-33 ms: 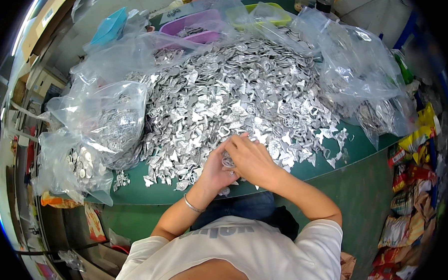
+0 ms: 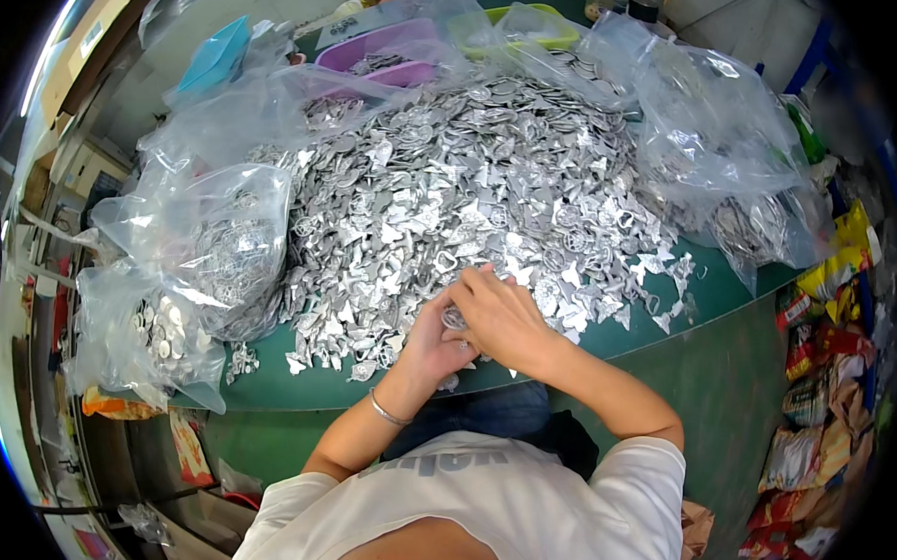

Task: The person picks up metal butterfly-shaped parts from a large pile on a table, stacks them in their hand, and places the stacks into plastic bags.

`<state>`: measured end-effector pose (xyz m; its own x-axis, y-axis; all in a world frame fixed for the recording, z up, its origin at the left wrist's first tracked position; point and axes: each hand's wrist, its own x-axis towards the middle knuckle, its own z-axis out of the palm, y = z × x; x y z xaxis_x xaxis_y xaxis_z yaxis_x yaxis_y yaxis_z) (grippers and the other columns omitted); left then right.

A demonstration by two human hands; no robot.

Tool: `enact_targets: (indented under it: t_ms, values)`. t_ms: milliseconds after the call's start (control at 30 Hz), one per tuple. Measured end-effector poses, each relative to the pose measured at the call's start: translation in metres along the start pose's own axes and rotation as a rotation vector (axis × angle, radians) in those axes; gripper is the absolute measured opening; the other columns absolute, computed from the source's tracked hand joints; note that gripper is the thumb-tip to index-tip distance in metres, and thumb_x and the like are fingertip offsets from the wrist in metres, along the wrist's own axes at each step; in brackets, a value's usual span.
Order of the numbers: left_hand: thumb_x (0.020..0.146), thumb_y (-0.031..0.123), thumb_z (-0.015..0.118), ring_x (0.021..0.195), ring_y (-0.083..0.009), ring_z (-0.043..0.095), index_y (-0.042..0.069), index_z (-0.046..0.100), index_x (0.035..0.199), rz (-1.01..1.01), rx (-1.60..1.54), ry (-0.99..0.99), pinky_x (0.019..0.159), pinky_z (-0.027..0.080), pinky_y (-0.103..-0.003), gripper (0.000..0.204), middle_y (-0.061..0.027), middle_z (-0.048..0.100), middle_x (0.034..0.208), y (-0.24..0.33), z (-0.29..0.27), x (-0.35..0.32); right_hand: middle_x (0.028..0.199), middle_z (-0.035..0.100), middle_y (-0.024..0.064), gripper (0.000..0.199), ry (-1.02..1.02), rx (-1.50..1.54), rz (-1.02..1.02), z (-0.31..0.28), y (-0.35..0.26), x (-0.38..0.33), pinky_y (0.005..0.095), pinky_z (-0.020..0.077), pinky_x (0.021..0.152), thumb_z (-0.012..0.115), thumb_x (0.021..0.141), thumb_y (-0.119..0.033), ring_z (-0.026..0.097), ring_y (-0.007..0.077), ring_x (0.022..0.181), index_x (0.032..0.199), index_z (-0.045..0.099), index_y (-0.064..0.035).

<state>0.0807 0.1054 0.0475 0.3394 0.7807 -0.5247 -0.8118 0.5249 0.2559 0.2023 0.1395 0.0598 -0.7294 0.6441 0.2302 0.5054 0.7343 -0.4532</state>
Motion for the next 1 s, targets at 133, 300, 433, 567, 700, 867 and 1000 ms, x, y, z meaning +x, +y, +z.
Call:
enact_targets:
  t_ms: [133,300,433,567,700,867,1000]
  values:
    - [0.09,0.033,0.044,0.11,-0.0224,0.048,0.008,0.044,0.12,0.031,-0.183,-0.183,0.093,0.039,-0.04,0.039,-0.0092,0.048,0.121,-0.011,-0.008,0.011,0.102,0.047,0.0124,0.047,0.083,0.145,0.02,-0.015,-0.004,0.0,0.0385,0.0472,0.064,0.069,0.066,-0.026,0.05,0.029,0.093,0.101,0.049,-0.0011]
    - [0.087,0.036,0.047,0.103,-0.0261,0.051,0.014,0.048,0.116,0.09,-0.139,-0.013,0.089,0.041,-0.043,0.036,-0.0099,0.052,0.114,-0.012,0.002,0.014,0.118,0.047,0.0119,0.048,0.174,-0.042,-0.04,-0.005,0.0,-0.012,0.0452,0.0304,0.09,0.061,0.075,-0.032,0.045,0.0303,0.104,0.112,0.048,-0.0042]
    - [0.083,0.016,0.054,0.101,-0.0255,0.051,0.016,0.046,0.119,0.022,-0.232,-0.205,0.081,0.045,-0.038,0.037,-0.0088,0.052,0.109,-0.013,-0.021,0.024,0.104,0.054,0.0099,0.03,0.455,-0.024,0.146,-0.025,0.055,-0.015,0.0409,0.0329,0.083,0.061,0.075,-0.023,0.045,0.0275,0.1,0.096,0.058,-0.0024]
    - [0.079,0.004,0.053,0.101,-0.0283,0.05,0.013,0.046,0.117,0.003,-0.276,-0.172,0.076,0.046,-0.037,0.04,-0.0105,0.052,0.109,-0.017,-0.011,0.018,0.093,0.054,0.0087,0.018,0.351,-0.253,0.258,-0.01,0.085,-0.028,0.038,0.0329,0.077,0.066,0.071,-0.014,0.045,0.0258,0.092,0.084,0.061,-0.0032]
    - [0.079,0.003,0.052,0.096,-0.0272,0.051,0.011,0.046,0.111,0.001,-0.307,-0.172,0.07,0.046,-0.036,0.034,-0.0102,0.053,0.098,-0.02,-0.012,0.02,0.087,0.054,0.0105,0.024,0.312,-0.055,0.34,-0.009,0.096,-0.03,0.0368,0.0346,0.075,0.069,0.066,-0.016,0.047,0.0273,0.087,0.083,0.059,-0.0018]
    - [0.082,0.009,0.052,0.096,-0.0262,0.051,0.01,0.049,0.103,-0.008,-0.355,-0.302,0.07,0.047,-0.035,0.021,-0.0096,0.054,0.094,-0.021,-0.017,0.022,0.086,0.055,0.0114,0.03,0.288,-0.069,0.215,-0.015,0.109,-0.041,0.0372,0.0359,0.077,0.07,0.065,-0.018,0.049,0.0284,0.085,0.086,0.059,-0.0008]
    - [0.082,0.01,0.052,0.102,-0.0279,0.05,0.01,0.049,0.102,0.032,-0.316,-0.138,0.077,0.048,-0.039,0.021,-0.012,0.053,0.105,-0.021,-0.009,0.016,0.082,0.054,0.0086,0.034,0.225,-0.242,0.169,-0.019,0.1,-0.048,0.0366,0.0338,0.079,0.073,0.062,-0.02,0.049,0.0252,0.086,0.088,0.06,-0.0021]
